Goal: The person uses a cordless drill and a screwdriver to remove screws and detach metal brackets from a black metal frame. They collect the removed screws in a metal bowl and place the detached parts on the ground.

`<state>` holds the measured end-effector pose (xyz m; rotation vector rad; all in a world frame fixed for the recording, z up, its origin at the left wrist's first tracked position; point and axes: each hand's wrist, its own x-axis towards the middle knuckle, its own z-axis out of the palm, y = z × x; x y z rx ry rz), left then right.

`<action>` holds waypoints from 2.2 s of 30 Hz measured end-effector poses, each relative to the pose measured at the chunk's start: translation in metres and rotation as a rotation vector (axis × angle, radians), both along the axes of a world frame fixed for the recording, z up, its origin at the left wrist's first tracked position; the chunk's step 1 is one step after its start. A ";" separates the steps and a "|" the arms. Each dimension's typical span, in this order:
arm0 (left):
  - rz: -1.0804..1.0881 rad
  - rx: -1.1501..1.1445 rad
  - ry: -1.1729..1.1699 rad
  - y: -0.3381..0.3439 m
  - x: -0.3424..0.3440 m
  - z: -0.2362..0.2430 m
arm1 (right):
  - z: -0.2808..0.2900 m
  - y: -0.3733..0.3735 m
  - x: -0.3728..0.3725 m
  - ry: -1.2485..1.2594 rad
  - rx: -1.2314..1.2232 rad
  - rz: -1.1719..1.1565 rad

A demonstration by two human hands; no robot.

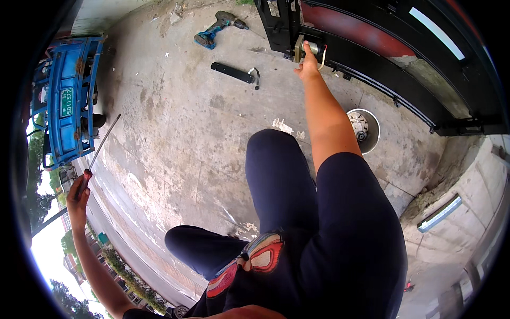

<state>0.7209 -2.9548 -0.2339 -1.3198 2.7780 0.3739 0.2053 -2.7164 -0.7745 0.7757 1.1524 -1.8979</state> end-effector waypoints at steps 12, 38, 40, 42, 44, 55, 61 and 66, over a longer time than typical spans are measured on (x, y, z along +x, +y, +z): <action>-0.356 0.538 0.100 -0.073 -0.127 -0.233 | -0.034 -0.004 -0.030 0.060 0.039 0.082; -1.092 0.744 0.315 -0.117 -0.427 -0.546 | 0.006 -0.014 -0.007 0.275 0.172 0.088; -1.116 0.660 0.321 -0.112 -0.419 -0.544 | 0.007 -0.012 -0.006 0.079 0.023 -0.021; -1.163 0.515 0.345 -0.107 -0.408 -0.536 | -0.001 -0.016 -0.007 0.047 0.130 -0.044; -1.157 0.443 0.362 -0.099 -0.397 -0.530 | 0.000 -0.016 -0.007 0.057 0.103 -0.037; -1.041 0.291 0.411 -0.066 -0.356 -0.537 | 0.000 -0.022 -0.006 0.103 0.108 -0.072; -1.090 0.173 0.321 -0.055 -0.349 -0.532 | -0.007 -0.021 -0.004 0.130 0.101 -0.121; -0.988 0.619 0.130 -0.032 -0.329 -0.529 | -0.004 -0.036 -0.002 0.157 0.085 -0.168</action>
